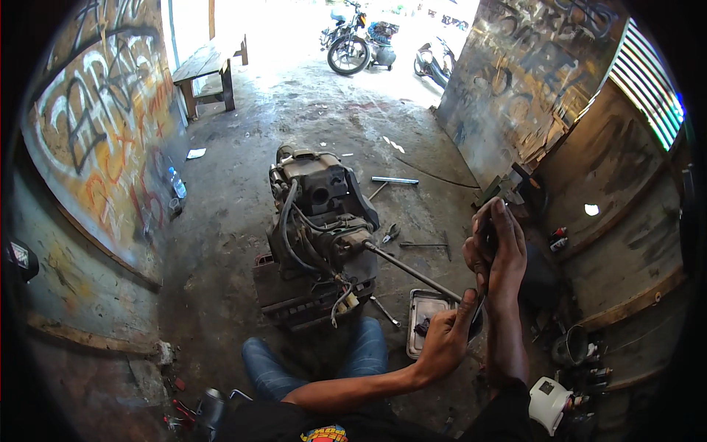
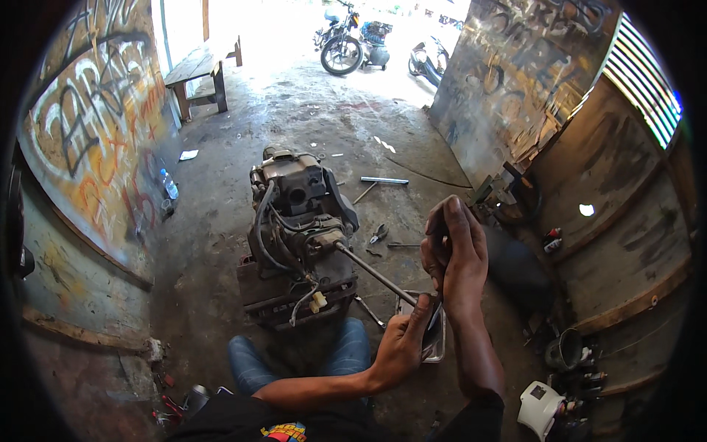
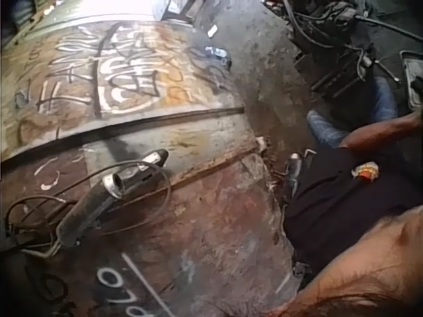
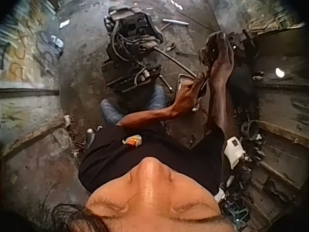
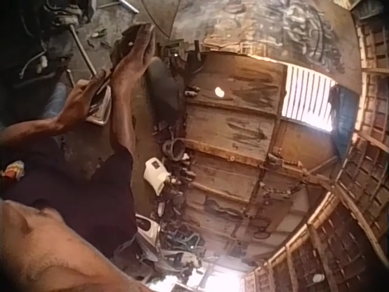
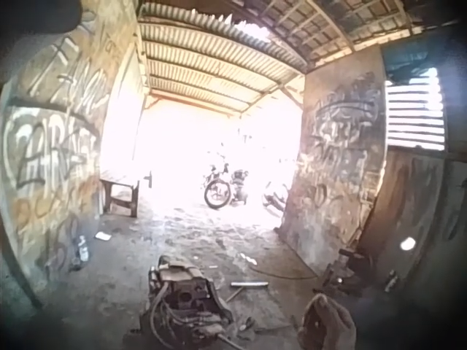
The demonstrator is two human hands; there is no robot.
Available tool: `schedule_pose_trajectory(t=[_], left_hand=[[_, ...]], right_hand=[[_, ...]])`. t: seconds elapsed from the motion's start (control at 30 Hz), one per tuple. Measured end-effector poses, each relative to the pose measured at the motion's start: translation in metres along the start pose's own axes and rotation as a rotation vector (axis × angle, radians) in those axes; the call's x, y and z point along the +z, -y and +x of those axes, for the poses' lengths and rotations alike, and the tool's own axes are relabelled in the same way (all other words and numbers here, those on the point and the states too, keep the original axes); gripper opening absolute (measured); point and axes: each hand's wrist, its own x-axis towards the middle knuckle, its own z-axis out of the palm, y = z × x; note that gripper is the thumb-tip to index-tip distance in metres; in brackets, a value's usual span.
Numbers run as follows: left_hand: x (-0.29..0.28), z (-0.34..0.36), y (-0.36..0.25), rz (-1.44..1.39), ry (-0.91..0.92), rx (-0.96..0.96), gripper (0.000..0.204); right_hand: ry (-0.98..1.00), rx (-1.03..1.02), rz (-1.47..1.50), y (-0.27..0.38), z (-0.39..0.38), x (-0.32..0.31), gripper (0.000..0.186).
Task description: Disassembling and repairing components of a motorcycle engine using hand tools.
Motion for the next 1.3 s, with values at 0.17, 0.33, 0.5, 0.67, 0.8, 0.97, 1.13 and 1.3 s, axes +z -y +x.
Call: schedule_pose_trajectory(t=[0.17, 0.33, 0.5, 0.67, 0.8, 0.97, 1.13, 1.3], left_hand=[[0.0, -0.002, -0.012, 0.03, 0.007, -0.064, 0.063], [-0.006, -0.005, -0.038, -0.092, 0.09, -0.296, 0.055], [-0.016, -0.019, -0.034, -0.047, 0.097, -0.247, 0.056], [-0.016, -0.021, -0.007, -0.056, 0.073, -0.055, 0.059], [-0.005, -0.015, -0.011, -0.021, 0.073, -0.051, 0.058], [0.002, -0.005, -0.036, -0.311, 0.047, -0.227, 0.049], [-0.008, -0.012, -0.043, -0.167, 0.216, -0.198, 0.049], [-0.003, -0.015, -0.028, -0.206, 0.12, -0.157, 0.051]], right_hand=[[0.018, -0.143, 0.214, 0.01, 0.014, -0.003, 0.048], [0.076, -0.018, 0.165, 0.01, 0.009, 0.006, 0.042], [-0.091, -0.095, 0.179, 0.005, 0.007, 0.023, 0.041], [-0.036, -0.123, 0.195, 0.003, 0.0, 0.022, 0.04], [0.014, -0.103, 0.095, 0.003, 0.009, 0.014, 0.04], [-0.025, -0.118, 0.213, 0.003, 0.019, 0.013, 0.038], [-0.106, -0.132, 0.103, 0.001, 0.013, 0.017, 0.036], [-0.079, -0.147, 0.089, 0.001, 0.006, 0.018, 0.035]])
